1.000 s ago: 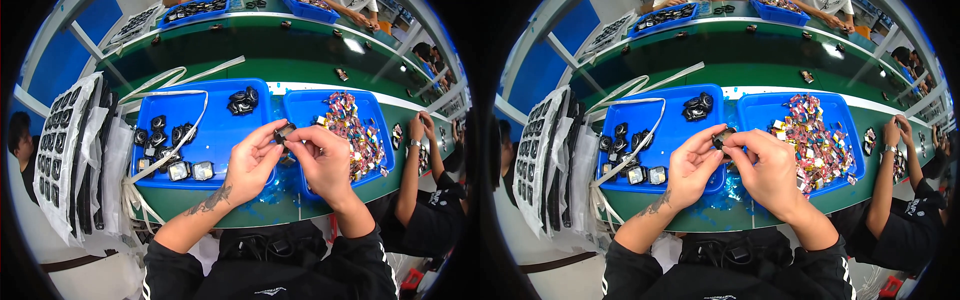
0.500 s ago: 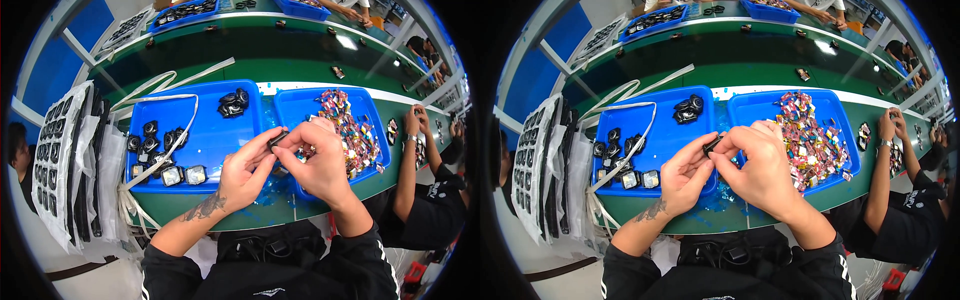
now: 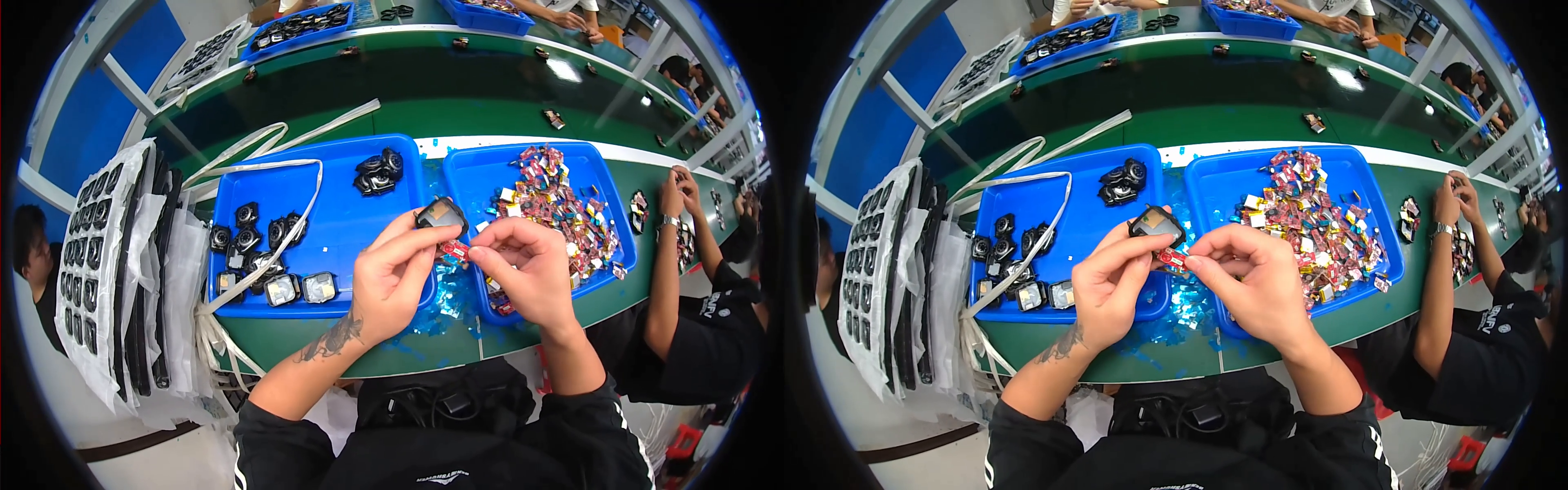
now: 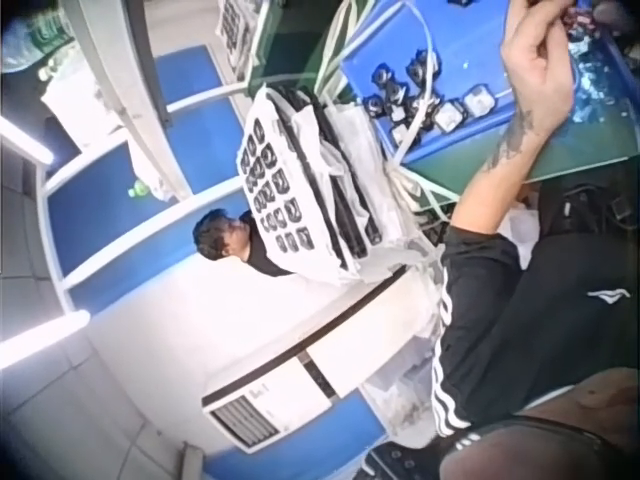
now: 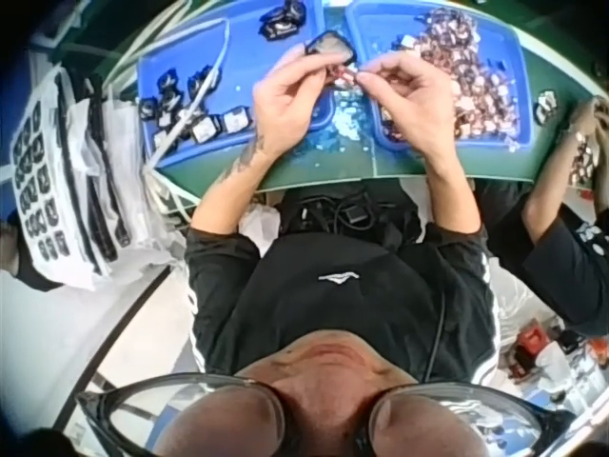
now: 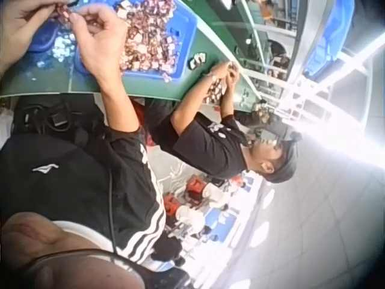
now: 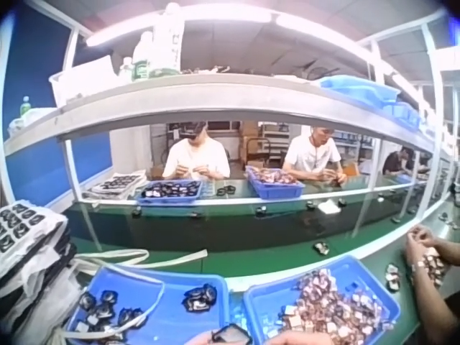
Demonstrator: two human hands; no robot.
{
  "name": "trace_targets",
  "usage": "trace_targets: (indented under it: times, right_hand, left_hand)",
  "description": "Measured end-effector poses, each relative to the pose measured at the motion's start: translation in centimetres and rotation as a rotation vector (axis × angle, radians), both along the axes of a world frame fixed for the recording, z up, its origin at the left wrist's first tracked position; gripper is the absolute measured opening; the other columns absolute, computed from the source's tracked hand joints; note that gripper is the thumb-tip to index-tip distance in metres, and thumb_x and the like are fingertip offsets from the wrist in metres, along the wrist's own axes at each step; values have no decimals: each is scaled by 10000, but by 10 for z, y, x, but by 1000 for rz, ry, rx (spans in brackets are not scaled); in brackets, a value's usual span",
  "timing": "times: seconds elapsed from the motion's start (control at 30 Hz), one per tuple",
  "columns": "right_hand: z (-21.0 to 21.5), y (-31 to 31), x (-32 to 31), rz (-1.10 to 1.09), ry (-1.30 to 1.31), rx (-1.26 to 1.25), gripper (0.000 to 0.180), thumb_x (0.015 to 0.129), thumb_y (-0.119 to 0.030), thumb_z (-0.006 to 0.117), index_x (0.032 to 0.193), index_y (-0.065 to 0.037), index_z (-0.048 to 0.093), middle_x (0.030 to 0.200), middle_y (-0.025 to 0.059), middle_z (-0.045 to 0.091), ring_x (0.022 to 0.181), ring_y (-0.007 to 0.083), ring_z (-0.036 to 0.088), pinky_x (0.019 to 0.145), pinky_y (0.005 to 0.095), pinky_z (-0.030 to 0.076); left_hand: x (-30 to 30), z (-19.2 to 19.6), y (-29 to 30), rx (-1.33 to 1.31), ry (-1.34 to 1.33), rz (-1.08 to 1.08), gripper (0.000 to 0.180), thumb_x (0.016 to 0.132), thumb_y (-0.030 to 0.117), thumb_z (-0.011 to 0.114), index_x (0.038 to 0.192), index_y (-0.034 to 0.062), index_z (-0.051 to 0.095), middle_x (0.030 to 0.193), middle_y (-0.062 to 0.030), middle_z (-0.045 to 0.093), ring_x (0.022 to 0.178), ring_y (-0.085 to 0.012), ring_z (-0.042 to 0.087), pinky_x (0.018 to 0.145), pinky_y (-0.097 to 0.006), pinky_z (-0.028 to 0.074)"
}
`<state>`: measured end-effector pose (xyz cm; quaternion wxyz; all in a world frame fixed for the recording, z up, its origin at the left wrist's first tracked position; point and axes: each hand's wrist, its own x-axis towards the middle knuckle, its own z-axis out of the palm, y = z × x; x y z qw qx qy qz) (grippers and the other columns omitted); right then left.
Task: The recorder is assembling small electronic components, specifically attaching stickers or small parts to square components at a factory assembly line.
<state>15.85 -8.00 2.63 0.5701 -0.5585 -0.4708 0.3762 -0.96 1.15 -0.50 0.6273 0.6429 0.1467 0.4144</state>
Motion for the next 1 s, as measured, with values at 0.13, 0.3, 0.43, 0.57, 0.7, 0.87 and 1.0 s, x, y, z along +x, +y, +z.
trace_targets:
  times: [0.13,0.3,0.43,0.57,0.7,0.87,1.0]
  right_hand:
    - [4,3,2,-19,121,-28,105,865,10,672,947,66,639,881,82,669,827,90,642,749,213,540]
    - [7,0,6,97,84,-82,76,903,-33,638,934,32,613,885,37,626,830,71,596,733,212,523]
    - [11,-5,5,52,-97,-43,75,915,-51,621,905,17,593,864,21,591,802,58,553,693,204,504]
    - [6,-7,2,47,18,-90,86,909,-53,621,924,22,580,867,31,580,781,54,540,669,189,488]
    - [9,-8,-4,-6,106,-66,157,871,-3,650,1008,18,577,945,44,581,825,65,573,697,187,513]
    - [-6,-8,-12,-62,-46,29,246,833,25,691,1045,8,567,953,51,592,842,80,599,692,196,520]
    - [-7,-10,-15,-116,-49,16,246,814,66,693,935,-11,494,875,36,589,795,70,588,680,187,487]
  left_hand:
    - [2,7,-1,382,193,152,331,830,-53,629,1152,17,658,1214,-179,618,989,-253,670,818,-302,542]
    - [-1,5,1,543,229,203,254,796,-28,693,1048,2,697,1118,-163,650,899,-245,686,756,-300,560]
    - [-4,15,0,201,334,-4,170,827,-25,685,995,-23,708,927,-102,652,798,-145,668,698,-246,550]
    - [-2,5,-2,-268,195,-134,125,864,-27,665,978,-55,705,876,-49,635,813,-97,635,694,-208,542]
    - [-1,4,1,-274,191,-133,119,861,-30,669,970,-56,708,894,-69,646,827,-101,641,707,-202,539]
    - [4,5,-5,-334,107,-137,264,875,-66,623,1137,-52,653,1071,-106,639,982,-154,648,863,-241,547]
    - [4,3,-9,-297,68,-113,324,881,-82,600,1203,-48,613,1132,-111,620,1047,-177,633,932,-267,530]
